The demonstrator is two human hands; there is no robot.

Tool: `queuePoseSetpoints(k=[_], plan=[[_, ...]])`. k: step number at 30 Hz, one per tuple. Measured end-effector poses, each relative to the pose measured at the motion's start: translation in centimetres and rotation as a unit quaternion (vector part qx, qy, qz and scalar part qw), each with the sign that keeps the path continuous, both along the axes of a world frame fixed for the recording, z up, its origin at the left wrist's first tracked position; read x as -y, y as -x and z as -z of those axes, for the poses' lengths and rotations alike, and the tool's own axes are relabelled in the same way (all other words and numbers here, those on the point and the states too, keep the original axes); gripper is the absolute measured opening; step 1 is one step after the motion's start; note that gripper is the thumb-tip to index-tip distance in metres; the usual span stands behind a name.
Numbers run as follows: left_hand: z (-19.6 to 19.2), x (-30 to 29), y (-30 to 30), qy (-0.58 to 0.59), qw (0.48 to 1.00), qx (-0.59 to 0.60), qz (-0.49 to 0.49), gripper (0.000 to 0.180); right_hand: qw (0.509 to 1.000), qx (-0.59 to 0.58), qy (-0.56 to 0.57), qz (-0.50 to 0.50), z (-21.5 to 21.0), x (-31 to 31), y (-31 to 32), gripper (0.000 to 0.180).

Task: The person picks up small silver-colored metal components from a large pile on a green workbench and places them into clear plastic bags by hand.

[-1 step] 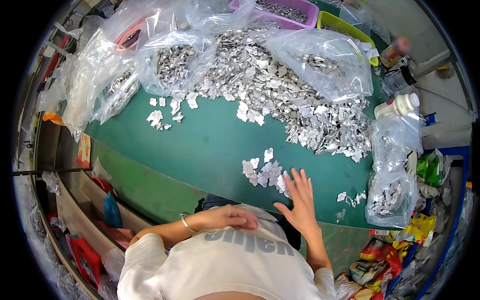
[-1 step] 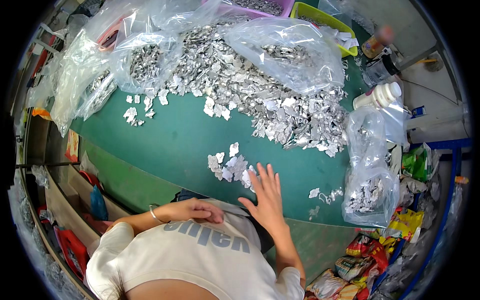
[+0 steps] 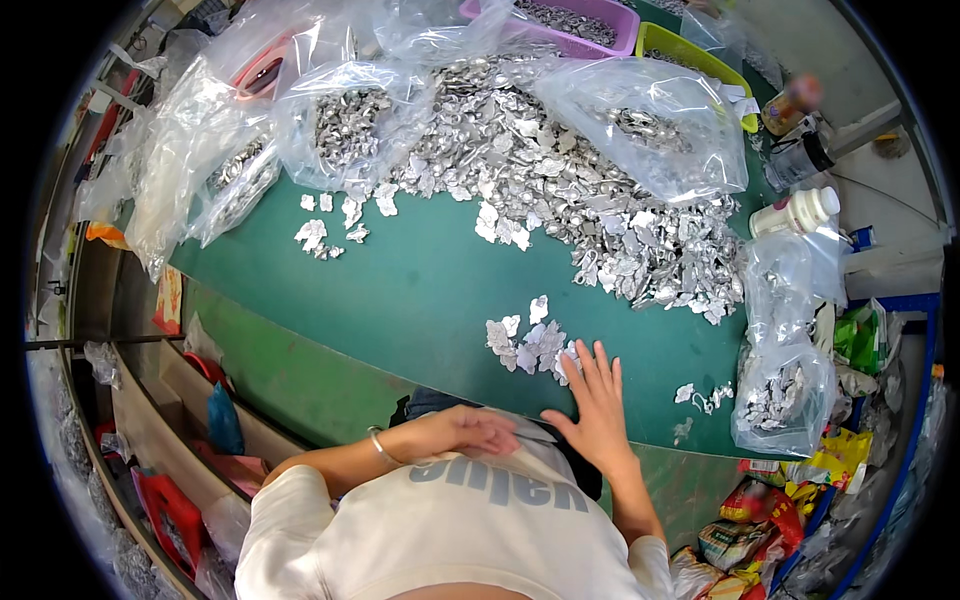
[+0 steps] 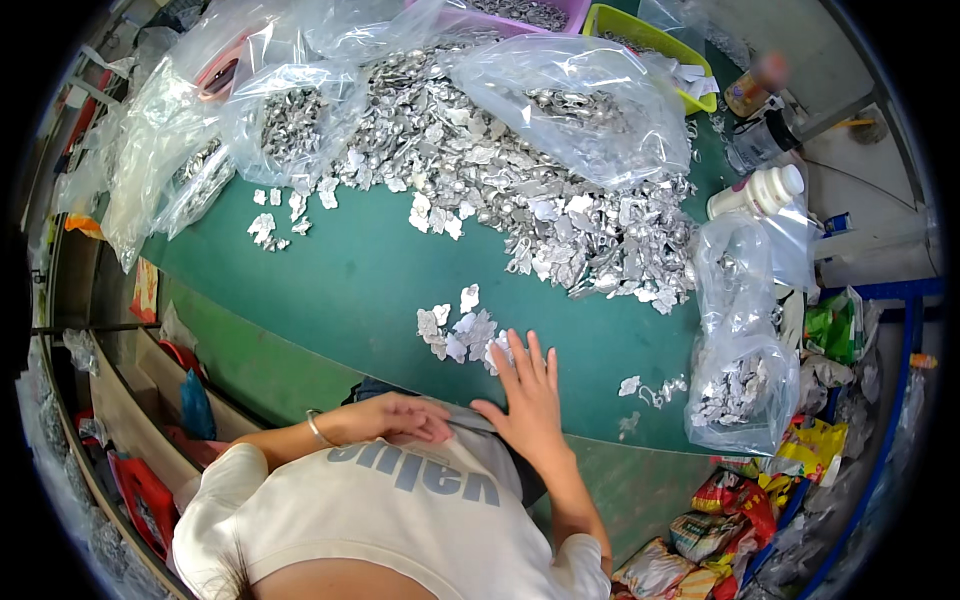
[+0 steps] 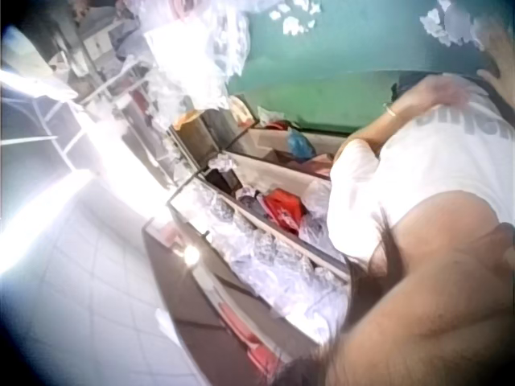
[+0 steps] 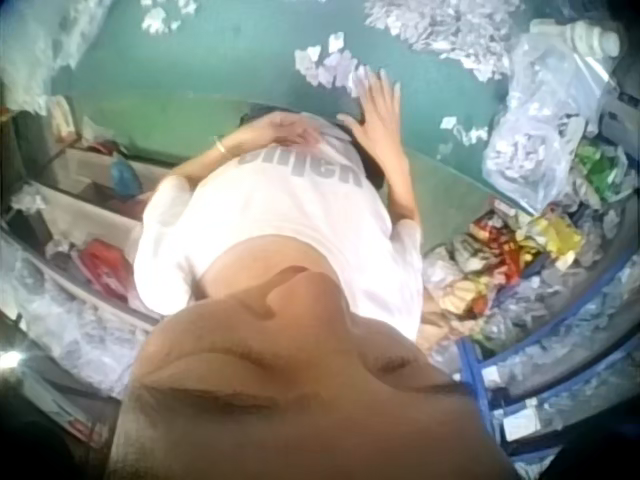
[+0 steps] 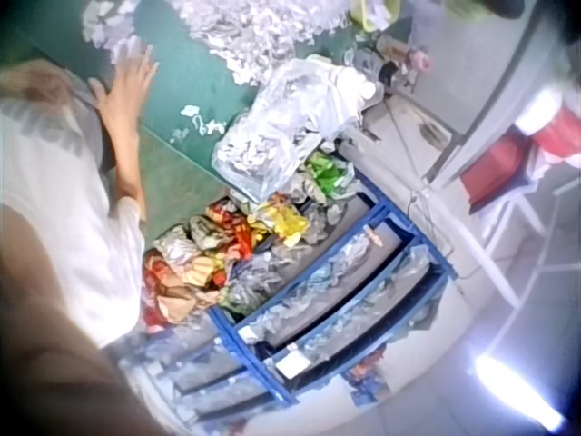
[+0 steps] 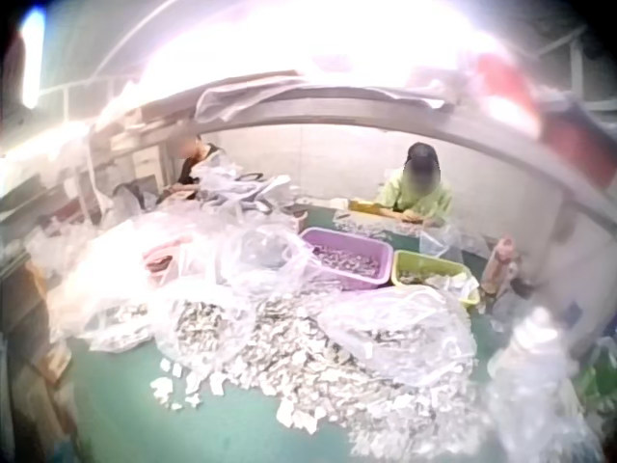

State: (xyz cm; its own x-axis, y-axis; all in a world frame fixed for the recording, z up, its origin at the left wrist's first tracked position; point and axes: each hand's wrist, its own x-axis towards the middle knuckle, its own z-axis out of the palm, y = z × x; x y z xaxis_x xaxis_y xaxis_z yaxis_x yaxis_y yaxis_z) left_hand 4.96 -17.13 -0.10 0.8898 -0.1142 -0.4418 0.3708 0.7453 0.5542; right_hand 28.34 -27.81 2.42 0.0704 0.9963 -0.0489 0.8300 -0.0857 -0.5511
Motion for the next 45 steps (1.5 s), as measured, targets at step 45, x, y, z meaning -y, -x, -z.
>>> queuePoseSetpoints(k=[45], plan=[[11.6, 3.8, -0.6, 0.429, 0.868, -0.006, -0.251, 0.04, 0.952, -0.203, -0.119, -0.197, 0.4, -2.1, 5.7, 0.035]])
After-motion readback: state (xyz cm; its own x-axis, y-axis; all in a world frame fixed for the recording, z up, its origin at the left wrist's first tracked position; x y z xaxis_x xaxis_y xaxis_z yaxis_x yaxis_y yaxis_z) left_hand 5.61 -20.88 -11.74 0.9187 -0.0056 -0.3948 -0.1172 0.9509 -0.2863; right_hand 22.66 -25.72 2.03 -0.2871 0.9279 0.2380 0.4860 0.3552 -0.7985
